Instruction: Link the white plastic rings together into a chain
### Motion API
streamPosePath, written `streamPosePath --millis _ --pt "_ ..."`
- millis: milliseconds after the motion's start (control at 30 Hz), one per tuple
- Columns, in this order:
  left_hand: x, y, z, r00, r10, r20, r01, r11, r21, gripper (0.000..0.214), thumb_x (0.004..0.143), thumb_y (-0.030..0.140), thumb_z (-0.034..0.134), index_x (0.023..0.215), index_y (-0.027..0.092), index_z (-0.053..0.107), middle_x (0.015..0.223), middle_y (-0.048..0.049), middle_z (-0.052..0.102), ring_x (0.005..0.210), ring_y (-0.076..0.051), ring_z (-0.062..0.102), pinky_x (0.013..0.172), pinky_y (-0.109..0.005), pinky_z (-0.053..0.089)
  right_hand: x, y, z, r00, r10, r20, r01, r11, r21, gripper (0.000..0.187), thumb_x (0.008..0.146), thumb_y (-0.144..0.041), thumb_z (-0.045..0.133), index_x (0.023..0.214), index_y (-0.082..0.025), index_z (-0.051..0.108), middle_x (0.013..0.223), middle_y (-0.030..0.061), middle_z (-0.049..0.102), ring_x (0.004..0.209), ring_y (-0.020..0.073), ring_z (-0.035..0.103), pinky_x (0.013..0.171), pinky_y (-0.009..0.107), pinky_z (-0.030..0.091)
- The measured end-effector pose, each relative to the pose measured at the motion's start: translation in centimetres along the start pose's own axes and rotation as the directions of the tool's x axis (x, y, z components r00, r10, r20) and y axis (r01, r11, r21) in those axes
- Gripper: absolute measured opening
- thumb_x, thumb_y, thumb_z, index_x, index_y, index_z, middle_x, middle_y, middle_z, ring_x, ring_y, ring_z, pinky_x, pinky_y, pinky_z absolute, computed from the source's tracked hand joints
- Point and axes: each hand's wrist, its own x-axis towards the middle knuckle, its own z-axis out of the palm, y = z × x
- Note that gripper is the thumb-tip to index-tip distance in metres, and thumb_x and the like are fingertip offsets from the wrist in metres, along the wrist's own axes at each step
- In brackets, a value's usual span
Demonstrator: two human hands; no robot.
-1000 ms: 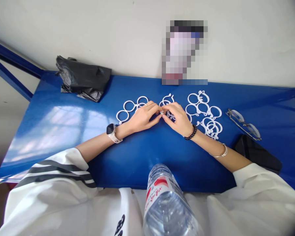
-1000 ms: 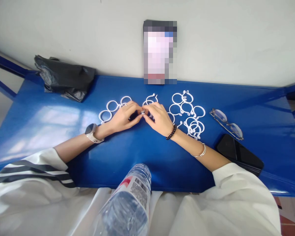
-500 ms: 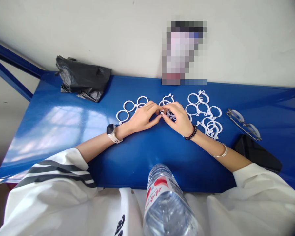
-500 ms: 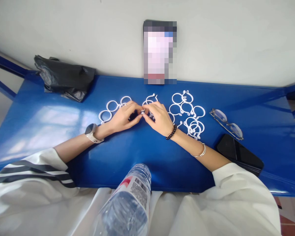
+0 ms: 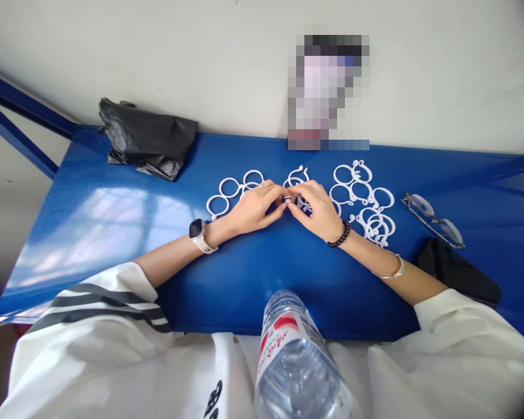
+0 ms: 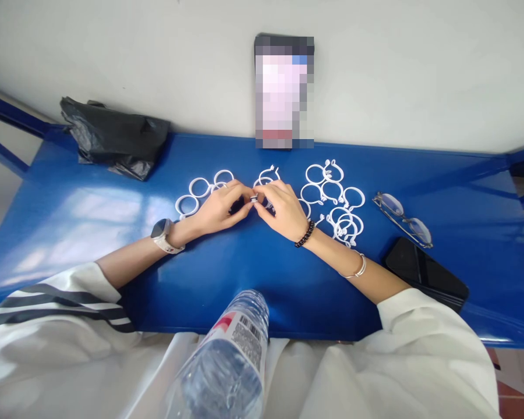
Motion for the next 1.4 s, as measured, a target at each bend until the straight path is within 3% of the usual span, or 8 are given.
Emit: streamPosePath --millis 433,1400 --pt "0.02 -0.10 0.05 0.999 0.008 0.036 -0.010 0.998 0.060 0.008 0.092 0.021 0.047 0.095 0.016 0.051 0.079 -0.0045 0.059 0.073 -0.017 0.057 0.065 -0.026 0.045 0.02 0.08 0.15 1.000 -0.025 0.015 0.026 0.998 -0.054 0.014 0.089 -0.020 0.054 0.103 -0.021 0.057 0.083 0.0028 0.068 0.089 0.0227 0.061 0.080 0.039 0.044" --pt "0.00 -0.01 0.04 0.997 -0.019 0.077 0.013 0.997 0.079 0.013 0.094 0.024 0.043 0.096 0.015 0.051 0.080 -0.0054 0.059 0.074 -0.017 0.056 0.066 -0.027 0.045 0.04 -0.16 -0.01 1.000 -0.010 0.014 0.011 0.998 -0.069 0.011 0.089 -0.020 0.054 0.100 -0.020 0.057 0.085 0.0035 0.069 0.090 0.0224 0.061 0.080 0.037 0.044"
